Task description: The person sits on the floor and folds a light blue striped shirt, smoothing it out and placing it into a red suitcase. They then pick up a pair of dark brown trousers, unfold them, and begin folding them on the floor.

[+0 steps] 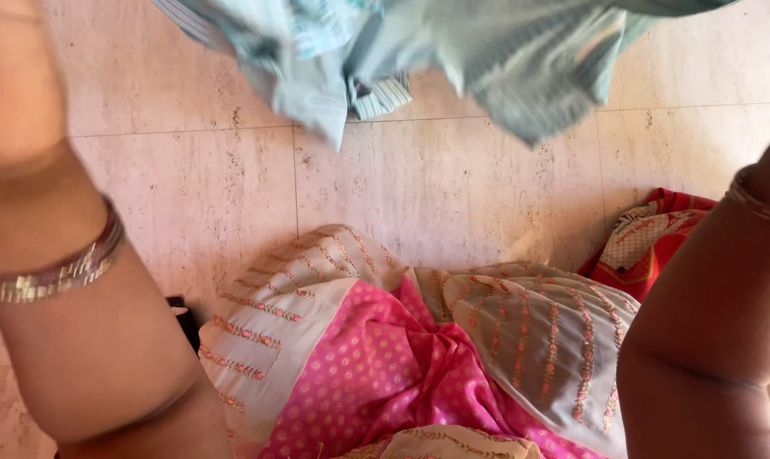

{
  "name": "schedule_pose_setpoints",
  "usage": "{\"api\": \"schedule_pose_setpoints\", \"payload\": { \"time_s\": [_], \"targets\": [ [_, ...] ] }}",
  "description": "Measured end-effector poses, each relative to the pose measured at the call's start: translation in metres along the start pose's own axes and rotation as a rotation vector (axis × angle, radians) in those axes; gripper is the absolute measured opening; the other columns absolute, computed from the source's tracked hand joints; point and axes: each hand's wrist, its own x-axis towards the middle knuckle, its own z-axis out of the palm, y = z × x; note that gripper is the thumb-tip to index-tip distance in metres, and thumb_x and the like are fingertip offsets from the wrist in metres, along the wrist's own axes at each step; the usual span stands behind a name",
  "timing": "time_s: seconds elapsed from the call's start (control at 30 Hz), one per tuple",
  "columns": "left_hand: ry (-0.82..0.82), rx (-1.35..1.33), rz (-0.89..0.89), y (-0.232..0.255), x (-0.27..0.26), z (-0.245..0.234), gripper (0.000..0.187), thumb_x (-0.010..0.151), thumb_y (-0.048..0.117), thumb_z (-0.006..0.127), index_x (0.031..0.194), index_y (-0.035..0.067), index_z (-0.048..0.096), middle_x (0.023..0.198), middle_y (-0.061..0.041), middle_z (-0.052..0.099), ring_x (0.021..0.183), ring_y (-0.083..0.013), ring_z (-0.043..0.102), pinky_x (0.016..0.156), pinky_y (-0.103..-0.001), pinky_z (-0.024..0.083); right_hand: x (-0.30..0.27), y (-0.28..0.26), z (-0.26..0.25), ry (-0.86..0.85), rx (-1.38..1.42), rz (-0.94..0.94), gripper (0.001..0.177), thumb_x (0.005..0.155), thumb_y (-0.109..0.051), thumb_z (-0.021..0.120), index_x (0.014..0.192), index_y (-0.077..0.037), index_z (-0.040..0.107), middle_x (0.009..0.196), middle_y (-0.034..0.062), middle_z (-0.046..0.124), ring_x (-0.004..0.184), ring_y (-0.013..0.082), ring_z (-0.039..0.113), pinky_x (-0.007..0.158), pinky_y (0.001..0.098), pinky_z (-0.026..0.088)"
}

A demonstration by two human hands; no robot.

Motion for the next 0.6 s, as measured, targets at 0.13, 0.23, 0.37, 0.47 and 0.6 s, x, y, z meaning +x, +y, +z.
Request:
{"api": "schedule_pose_setpoints", "payload": {
  "time_s": [0.13,0.23,0.37,0.47,0.6],
  "targets": [
    [0.035,0.366,-0.172,0.021,-0.082,-0.010,0.039,0.097,0.029,0.061,0.123,-0.001,0.063,0.111,-0.015,0.068,0.099,-0.0277,0.065,0.092,-0.041,0.052,-0.041,-0.003,-0.026,0.026,-0.063,0.006,0.014,0.113,-0.018,0.058,0.110,-0.008,0.067,0.107,0.0077,0.070,0.098,0.0174,0.066,0.093,0.0337,0.053],
    [-0.021,0.605,-0.371,0.024,-0.144,-0.016,0.040,0.090,0.026,0.066,0.120,0.000,0.065,0.107,-0.016,0.070,0.096,-0.0283,0.066,0.088,-0.041,0.053,-0.072,0.000,-0.055,0.037,-0.111,0.048,0.013,0.110,-0.017,0.059,0.108,-0.007,0.067,0.106,0.0077,0.069,0.096,0.0170,0.064,0.091,0.0320,0.052],
    [-0.212,0.900,-0.623,0.019,-0.201,-0.015,0.044,0.080,0.023,0.073,0.117,0.000,0.069,0.101,-0.017,0.073,0.092,-0.0291,0.068,0.084,-0.041,0.054,-0.104,0.012,-0.099,-0.060,-0.224,0.215,0.012,0.107,-0.016,0.062,0.106,-0.005,0.068,0.104,0.0077,0.068,0.093,0.0164,0.061,0.089,0.0297,0.049],
    [-0.406,1.327,-0.575,0.012,-0.209,-0.001,0.047,0.073,0.021,0.078,0.114,0.000,0.072,0.097,-0.018,0.075,0.089,-0.0298,0.069,0.081,-0.041,0.055,-0.121,0.029,-0.108,-0.626,-0.677,0.171,0.018,0.103,-0.021,0.063,0.106,-0.007,0.073,0.110,0.0081,0.073,0.102,0.0178,0.071,0.095,0.0293,0.056],
    [-0.509,1.347,-0.232,0.015,-0.177,0.047,0.054,0.072,0.020,0.081,0.121,-0.002,0.068,0.106,-0.020,0.074,0.097,-0.0326,0.070,0.083,-0.041,0.055,-0.135,0.055,-0.080,-0.602,-1.031,0.492,0.030,0.091,-0.025,0.076,0.118,-0.014,0.077,0.112,0.0180,0.074,0.103,0.0311,0.071,0.089,0.0441,0.055]
  ]
}}
